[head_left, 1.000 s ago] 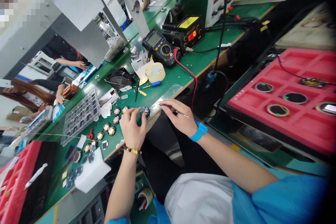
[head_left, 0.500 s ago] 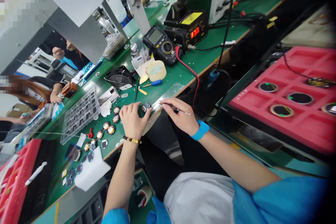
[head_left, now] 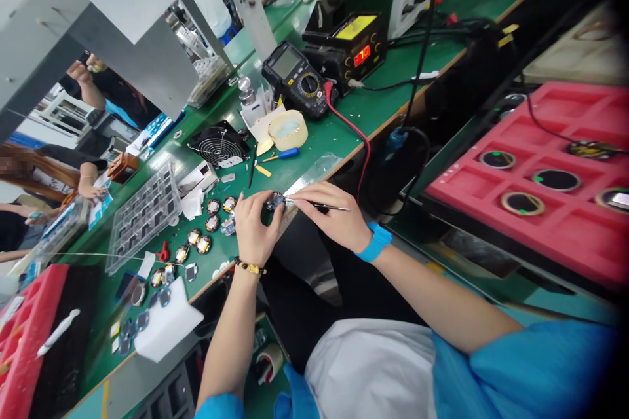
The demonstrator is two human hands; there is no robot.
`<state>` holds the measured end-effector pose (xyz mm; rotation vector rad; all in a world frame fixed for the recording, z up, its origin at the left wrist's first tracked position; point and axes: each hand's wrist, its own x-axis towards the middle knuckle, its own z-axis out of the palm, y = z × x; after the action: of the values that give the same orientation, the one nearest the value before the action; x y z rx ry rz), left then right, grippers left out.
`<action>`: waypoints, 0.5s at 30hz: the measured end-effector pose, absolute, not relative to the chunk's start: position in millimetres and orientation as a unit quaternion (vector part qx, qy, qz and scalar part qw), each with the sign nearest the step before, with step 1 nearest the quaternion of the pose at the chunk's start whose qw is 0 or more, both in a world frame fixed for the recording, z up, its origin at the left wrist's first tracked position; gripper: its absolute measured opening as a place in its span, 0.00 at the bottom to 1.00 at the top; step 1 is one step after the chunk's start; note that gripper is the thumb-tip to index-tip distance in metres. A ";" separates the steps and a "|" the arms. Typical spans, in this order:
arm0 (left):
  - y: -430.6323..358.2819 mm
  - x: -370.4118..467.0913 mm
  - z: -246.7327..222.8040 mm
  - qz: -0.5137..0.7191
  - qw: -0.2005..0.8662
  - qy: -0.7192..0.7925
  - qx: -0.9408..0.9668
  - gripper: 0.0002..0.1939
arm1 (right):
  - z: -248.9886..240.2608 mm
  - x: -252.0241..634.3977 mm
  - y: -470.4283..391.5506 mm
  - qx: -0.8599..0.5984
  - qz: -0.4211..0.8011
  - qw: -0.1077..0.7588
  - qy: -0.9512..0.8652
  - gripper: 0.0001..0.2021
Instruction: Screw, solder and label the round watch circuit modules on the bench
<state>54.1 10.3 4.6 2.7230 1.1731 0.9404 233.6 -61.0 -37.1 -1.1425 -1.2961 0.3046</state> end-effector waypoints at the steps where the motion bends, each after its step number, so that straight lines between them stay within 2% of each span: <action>1: 9.7 53.6 4.4 0.310 0.025 0.372 0.874 0.11 | -37.2 232.9 -61.0 -0.501 0.136 0.639 -0.568 0.09; 15: 6.1 53.5 3.0 0.340 0.047 0.381 0.858 0.13 | -41.0 227.2 -59.1 -0.499 0.117 0.638 -0.574 0.08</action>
<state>53.5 6.1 3.0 2.6188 1.1632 1.0379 227.2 -59.1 -41.0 -1.1398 -1.3108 0.2679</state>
